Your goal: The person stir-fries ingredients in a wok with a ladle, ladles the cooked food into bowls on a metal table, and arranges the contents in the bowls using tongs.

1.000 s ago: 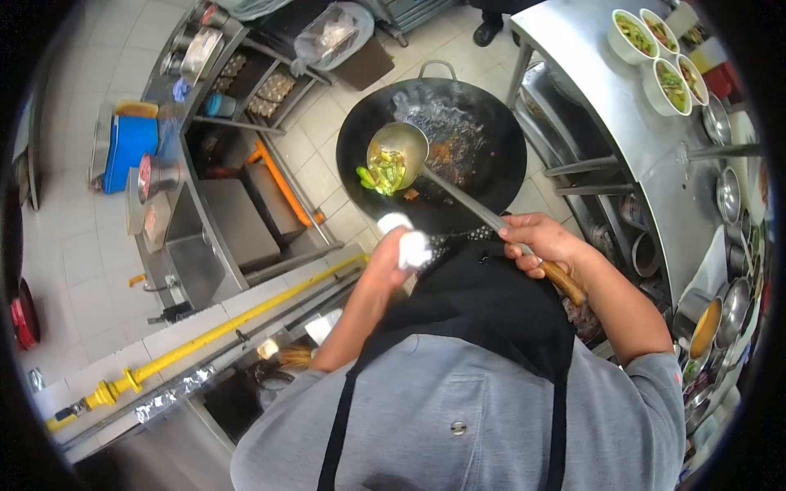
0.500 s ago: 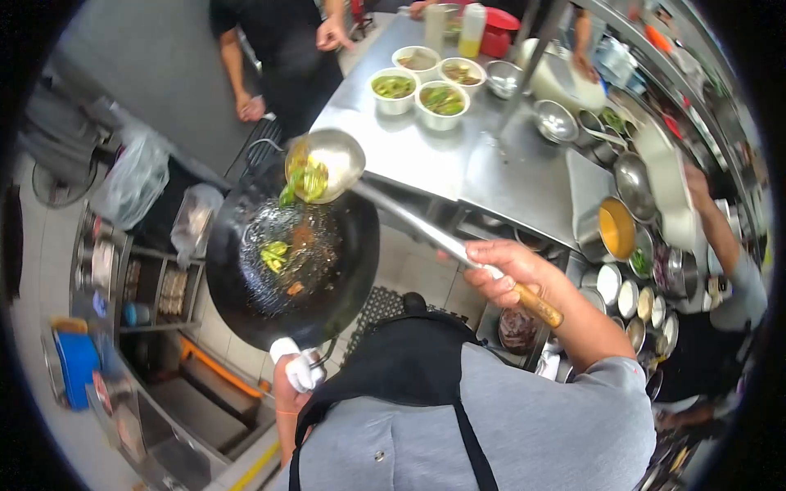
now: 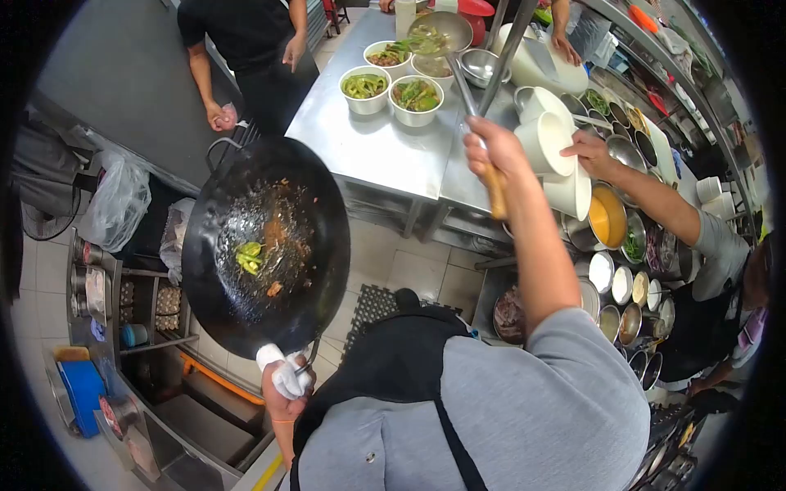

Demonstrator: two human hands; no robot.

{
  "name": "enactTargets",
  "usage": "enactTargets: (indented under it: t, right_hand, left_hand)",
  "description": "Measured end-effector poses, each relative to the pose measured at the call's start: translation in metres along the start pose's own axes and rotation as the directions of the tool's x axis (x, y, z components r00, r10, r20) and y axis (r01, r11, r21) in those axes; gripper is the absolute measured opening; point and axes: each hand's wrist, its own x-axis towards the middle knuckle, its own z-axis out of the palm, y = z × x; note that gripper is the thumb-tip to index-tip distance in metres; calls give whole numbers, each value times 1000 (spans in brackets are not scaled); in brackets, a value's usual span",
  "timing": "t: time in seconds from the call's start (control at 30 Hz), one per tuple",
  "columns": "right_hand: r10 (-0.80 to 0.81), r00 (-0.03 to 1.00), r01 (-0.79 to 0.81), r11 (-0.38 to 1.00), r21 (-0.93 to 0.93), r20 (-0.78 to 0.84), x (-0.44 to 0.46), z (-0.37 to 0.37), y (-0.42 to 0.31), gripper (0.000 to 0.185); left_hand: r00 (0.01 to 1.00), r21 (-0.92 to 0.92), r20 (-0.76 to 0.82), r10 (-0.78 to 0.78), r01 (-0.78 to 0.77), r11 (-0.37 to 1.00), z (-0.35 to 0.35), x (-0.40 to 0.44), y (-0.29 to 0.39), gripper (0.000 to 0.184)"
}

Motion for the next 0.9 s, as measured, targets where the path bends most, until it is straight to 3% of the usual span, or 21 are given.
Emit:
enactTargets:
  t: [0.03, 0.1, 0.17, 0.23, 0.3, 0.33, 0.47, 0.53, 0.67, 0.8, 0.87, 0.9]
  right_hand:
    - [-73, 995, 68, 995, -75, -69, 17, 4, 7, 18]
    - [-150, 978, 129, 981, -144, -143, 42, 6, 18, 17]
    - [-224, 945, 117, 913, -391, -240, 56, 9, 22, 17]
    - [-204, 946, 87, 910, -406, -253, 64, 8, 24, 17]
    - [-300, 919, 64, 755, -653, -256, 75, 6, 26, 19]
    - [-420, 881, 75, 583, -809, -220, 82, 6, 28, 22]
    - [-388, 903, 3, 433, -902, -183, 95, -7, 14, 27]
    - [-623, 781, 1, 56, -998, -34, 108, -18, 19, 30]
    - [-664, 744, -46, 59, -997, -74, 104, -19, 12, 32]
    - [-535, 836, -22, 189, -982, -121, 86, -17, 4, 32]
    - [-492, 860, -29, 217, -976, -135, 82, -21, 8, 33]
    - [-538, 837, 14, 200, -980, -97, 84, -27, 14, 34]
  left_hand:
    - [1000, 4, -1, -8, 8, 1000, -2, -4, -2, 38]
    - [999, -117, -1, -40, 39, 992, -2, -14, 3, 10]
    - [1000, -30, -21, 21, -22, 999, -5, -19, 3, 10]
    - [993, 79, -75, 93, -87, 993, -7, -28, 2, 10]
    - [990, 81, -83, 111, -104, 991, -13, -33, -1, 10]
    - [986, 71, -117, 118, -110, 991, -19, -33, -3, 10]
    - [967, 64, -221, 129, -118, 991, -29, -37, -6, 13]
    - [958, 46, -257, 128, -120, 992, -34, -36, -10, 13]
    - [946, 11, -304, 109, -111, 994, -58, -36, -15, 15]
    - [938, 59, -319, 133, -120, 991, -73, -35, -19, 17]
    - [894, 385, -234, 381, -275, 881, -73, -39, -26, 18]
    - [895, 384, -232, 381, -276, 881, -87, -34, -28, 18]
